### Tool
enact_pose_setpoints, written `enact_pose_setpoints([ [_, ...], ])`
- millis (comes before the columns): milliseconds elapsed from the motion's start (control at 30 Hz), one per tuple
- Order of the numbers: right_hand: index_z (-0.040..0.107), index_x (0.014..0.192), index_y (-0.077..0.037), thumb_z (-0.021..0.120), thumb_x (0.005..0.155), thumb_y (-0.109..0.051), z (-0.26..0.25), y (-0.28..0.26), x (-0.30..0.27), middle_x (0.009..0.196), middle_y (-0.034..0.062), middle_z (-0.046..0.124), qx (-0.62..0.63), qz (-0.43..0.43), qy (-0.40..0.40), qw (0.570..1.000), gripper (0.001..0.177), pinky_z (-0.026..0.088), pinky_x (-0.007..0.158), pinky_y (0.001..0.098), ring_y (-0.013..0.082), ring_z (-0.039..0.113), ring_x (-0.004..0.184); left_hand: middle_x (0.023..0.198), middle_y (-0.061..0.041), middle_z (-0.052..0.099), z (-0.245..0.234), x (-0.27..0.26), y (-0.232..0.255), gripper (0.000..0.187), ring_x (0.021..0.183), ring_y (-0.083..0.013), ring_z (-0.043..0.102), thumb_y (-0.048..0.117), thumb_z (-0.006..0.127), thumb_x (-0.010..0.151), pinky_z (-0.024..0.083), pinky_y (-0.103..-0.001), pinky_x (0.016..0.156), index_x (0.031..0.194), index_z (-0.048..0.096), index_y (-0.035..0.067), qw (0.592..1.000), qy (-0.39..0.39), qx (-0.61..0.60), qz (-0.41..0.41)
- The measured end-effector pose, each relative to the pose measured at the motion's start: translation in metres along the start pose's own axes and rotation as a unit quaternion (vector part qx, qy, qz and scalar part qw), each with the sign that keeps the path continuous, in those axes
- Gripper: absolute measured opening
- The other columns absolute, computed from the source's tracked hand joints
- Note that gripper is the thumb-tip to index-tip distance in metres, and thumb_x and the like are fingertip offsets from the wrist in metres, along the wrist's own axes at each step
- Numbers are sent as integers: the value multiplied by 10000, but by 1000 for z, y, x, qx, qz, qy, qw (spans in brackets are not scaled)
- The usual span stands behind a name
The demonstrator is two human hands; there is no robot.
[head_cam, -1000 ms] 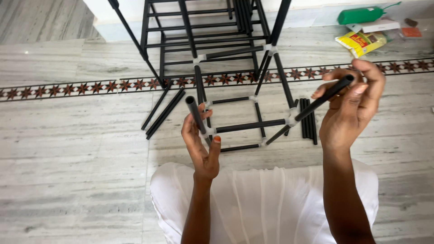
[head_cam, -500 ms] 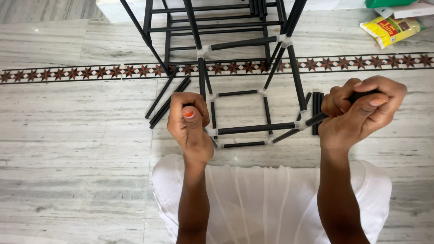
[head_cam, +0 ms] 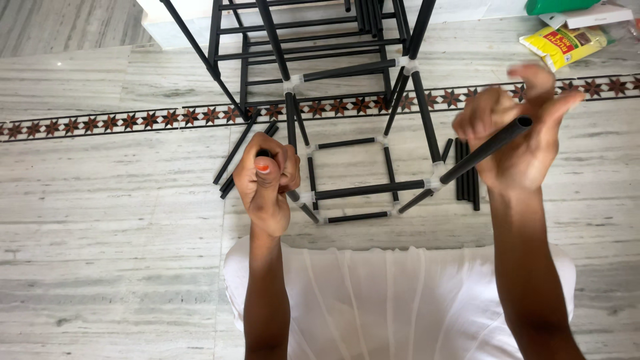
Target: The person sits on the floor and assembles a black metal rack by inserting rods into white plastic connectors. They repeatedly pick up rods and connectors, align them, and press them together to form the frame.
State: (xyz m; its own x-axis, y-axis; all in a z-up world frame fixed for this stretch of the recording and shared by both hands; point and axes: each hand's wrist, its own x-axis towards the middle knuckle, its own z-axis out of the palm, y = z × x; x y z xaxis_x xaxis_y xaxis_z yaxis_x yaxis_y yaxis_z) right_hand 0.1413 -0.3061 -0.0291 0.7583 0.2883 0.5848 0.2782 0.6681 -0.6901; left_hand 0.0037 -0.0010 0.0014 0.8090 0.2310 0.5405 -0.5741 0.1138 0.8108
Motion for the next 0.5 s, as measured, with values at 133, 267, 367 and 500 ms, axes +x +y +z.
enact_pose_setpoints([
  [133, 450, 1434, -97, 532, 1143, -539, -34, 35, 72, 1230, 90, 604, -316, -23, 33, 948, 535, 507, 1038, 376, 263, 617, 1192, 670, 18, 359, 3, -4, -4, 573, 549, -47, 263, 599, 492, 1074, 210, -237, 477, 866, 419, 70, 999, 24, 26, 10],
  [267, 430, 1218, -71, 600, 1220, -356, -49, 94, 139, 1079, 52, 476, -374, -83, 52, 922, 331, 442, 927, 330, 197, 473, 1033, 685, 18, 346, 3, -1, -1, 566, 564, -55, 265, 582, 510, 1076, 206, -238, 491, 861, 407, 68, 1000, 25, 7, 2],
  [367, 417, 1019, -66, 594, 1229, -250, -59, 130, 155, 885, 0, 384, -367, -88, 86, 922, 330, 366, 758, 293, 118, 352, 808, 675, 19, 340, 0, -6, 1, 554, 550, -53, 262, 557, 515, 1088, 201, -251, 499, 855, 407, 67, 1000, 15, -3, -9],
  [500, 408, 981, -68, 564, 1219, -246, -82, 157, 162, 846, 0, 374, -378, -123, 159, 904, 336, 351, 709, 292, 107, 334, 751, 662, 6, 334, -7, -12, -3, 533, 540, -63, 260, 527, 536, 1105, 183, -262, 499, 874, 406, 64, 1000, 8, -20, -11],
])
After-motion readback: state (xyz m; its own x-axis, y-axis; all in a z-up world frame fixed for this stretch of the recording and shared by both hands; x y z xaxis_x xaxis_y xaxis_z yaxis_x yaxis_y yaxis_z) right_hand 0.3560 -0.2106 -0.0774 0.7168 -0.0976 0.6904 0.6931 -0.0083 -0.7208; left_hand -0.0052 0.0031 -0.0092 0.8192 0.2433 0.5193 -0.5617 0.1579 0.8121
